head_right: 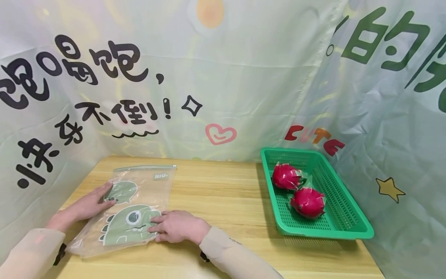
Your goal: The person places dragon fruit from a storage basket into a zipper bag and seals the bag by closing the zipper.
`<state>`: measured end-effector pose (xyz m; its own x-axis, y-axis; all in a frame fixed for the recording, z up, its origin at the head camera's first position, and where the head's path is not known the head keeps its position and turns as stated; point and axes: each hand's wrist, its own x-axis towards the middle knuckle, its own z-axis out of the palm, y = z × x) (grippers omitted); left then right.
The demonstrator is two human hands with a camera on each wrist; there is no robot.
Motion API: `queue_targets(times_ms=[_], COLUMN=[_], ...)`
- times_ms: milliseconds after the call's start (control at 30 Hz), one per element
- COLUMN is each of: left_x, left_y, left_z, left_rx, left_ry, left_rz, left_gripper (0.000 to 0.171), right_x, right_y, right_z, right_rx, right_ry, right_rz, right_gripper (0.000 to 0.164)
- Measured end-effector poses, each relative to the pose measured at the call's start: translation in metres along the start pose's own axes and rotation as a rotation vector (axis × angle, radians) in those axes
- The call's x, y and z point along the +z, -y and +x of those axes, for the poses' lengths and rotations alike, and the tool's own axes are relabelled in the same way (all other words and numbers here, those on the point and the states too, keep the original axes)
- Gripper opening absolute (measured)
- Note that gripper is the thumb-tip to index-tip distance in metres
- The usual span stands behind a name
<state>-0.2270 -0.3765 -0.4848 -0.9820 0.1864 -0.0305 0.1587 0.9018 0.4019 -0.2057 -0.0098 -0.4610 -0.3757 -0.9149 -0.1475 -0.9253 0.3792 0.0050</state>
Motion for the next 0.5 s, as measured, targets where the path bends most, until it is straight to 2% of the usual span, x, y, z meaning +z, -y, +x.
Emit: queue_targets(times_ms=[200,367,500], left_x=[0.0,-0.002,-0.004], left_y=[-0.003,-0.011,-0.023], left_z=[0.0,0.001,0.004], left_rx=[0.054,0.116,0.163], left_ry=[-0.053,-0.129,-0.214], left_rz=[-0.111,-0.199,-0.217], left_gripper=[0.09,0.092,0.095], right_x=[0.006,0.005,0.002], right_y=[-0.002,-0.006,-0.011], right_z=[-0.001,-0.006,-0.011], right_rx=[-0.009,-0.017,-0.023], right_ry=[-0.032,-0.064,-0.11], right_rz=[0.019,0.056,0.078], right_gripper=[0.051,0.059,0.061])
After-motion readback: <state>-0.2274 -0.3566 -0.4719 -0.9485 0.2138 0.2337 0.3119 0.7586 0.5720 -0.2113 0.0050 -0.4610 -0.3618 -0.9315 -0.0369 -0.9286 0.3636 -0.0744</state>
